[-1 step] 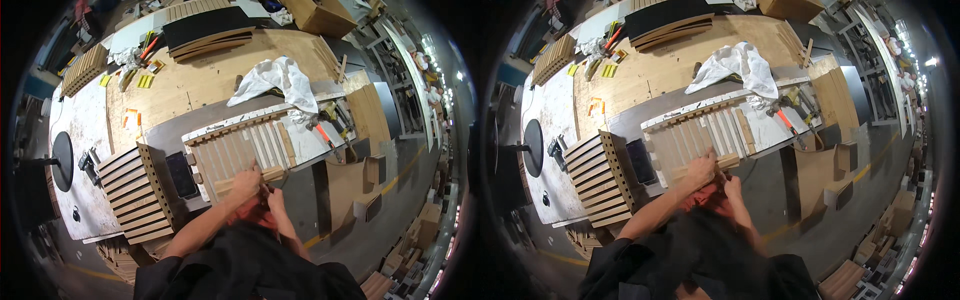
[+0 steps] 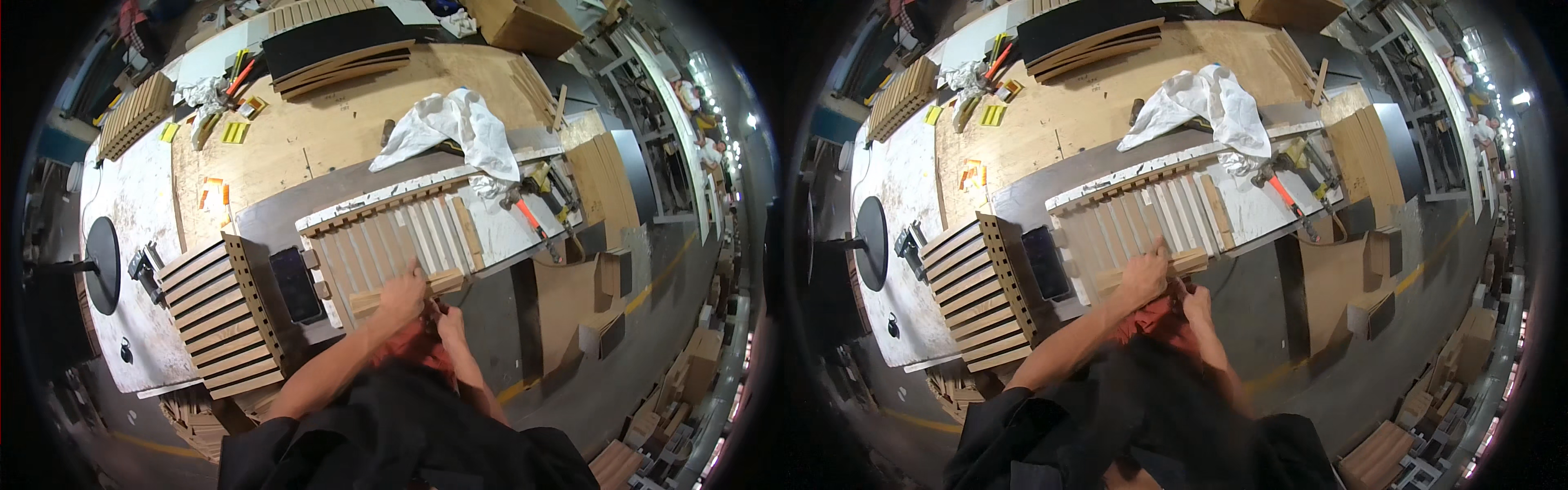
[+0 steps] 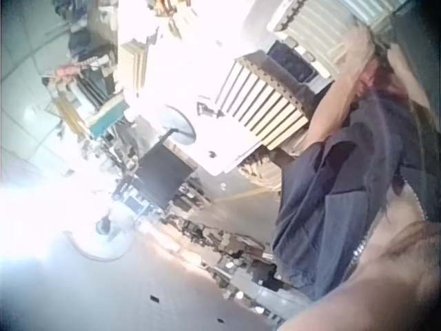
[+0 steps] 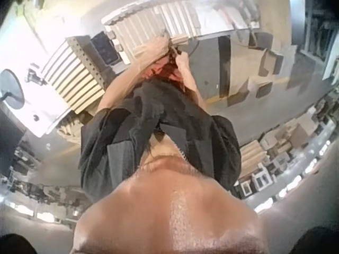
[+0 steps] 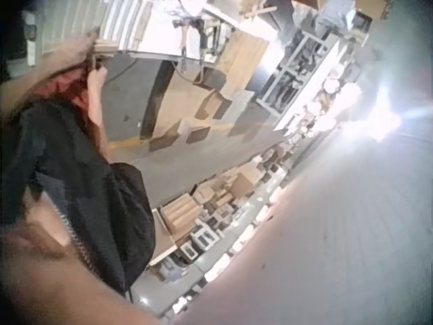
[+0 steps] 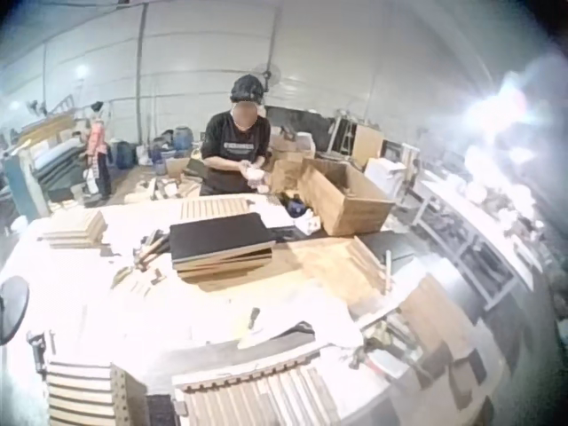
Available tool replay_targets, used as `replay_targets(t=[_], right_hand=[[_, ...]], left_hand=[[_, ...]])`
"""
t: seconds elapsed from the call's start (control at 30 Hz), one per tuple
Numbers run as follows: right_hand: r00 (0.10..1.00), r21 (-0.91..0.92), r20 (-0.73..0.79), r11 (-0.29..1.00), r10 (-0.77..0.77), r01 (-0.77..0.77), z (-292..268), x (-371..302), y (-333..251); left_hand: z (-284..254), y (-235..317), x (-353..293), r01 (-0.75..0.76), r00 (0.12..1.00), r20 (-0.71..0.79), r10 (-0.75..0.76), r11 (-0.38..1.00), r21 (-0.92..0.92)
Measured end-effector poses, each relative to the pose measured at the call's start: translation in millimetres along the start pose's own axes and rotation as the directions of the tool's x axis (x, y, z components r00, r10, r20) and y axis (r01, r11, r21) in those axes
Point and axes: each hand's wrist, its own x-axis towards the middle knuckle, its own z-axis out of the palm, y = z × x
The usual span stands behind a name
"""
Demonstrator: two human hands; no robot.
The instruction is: Assembling wooden slats into a jig, tapping them into place with a hammer, and applying wood glue to secure the assembly.
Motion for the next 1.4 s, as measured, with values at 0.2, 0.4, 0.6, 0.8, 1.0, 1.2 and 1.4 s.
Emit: replay_targets(t=[0.2, 0.4, 0.6, 0.8, 1.0, 1.2, 1.4], right_hand=[[0.990, 0.056, 0.009, 0.989, 0.140, -0.140, -3, -15, 11], [0.968, -0.284, -0.163, 0.949, -0.188, 0.137, 11, 31, 18], [0.930, -0.501, -0.189, 0.845, -0.317, 0.186, -1, -13, -54], [0.873, 0.002, 0.048, 0.874, -0.486, 0.486, -9, -54, -67], [0.985, 0.270, 0.050, 0.952, -0.165, 0.146, -31, -22, -22], [0.994, 0.021, -0.002, 0.994, -0.106, 0.106, -30, 9, 25], [0.911, -0.294, -0.262, 0.925, -0.320, 0.241, -12, 28, 30]], left_hand=[[1, 3, 6, 0.041, 0.996, 0.072, -0.046, 0.997, 0.066], [-30, -12, 43, 0.090, 0.994, 0.055, -0.092, 0.995, 0.033], [-67, -26, 40, 0.318, 0.948, 0.293, -0.123, 0.394, -0.863], [-37, -12, 10, 0.308, 0.919, 0.320, -0.230, -0.088, -0.947], [-45, -38, -24, 0.239, 0.898, 0.133, -0.419, 0.210, -0.948], [-48, 15, -16, 0.017, 1.000, -0.015, -0.022, 0.969, -0.247], [14, 8, 19, -0.271, 0.955, -0.079, 0.286, 0.949, 0.163]])
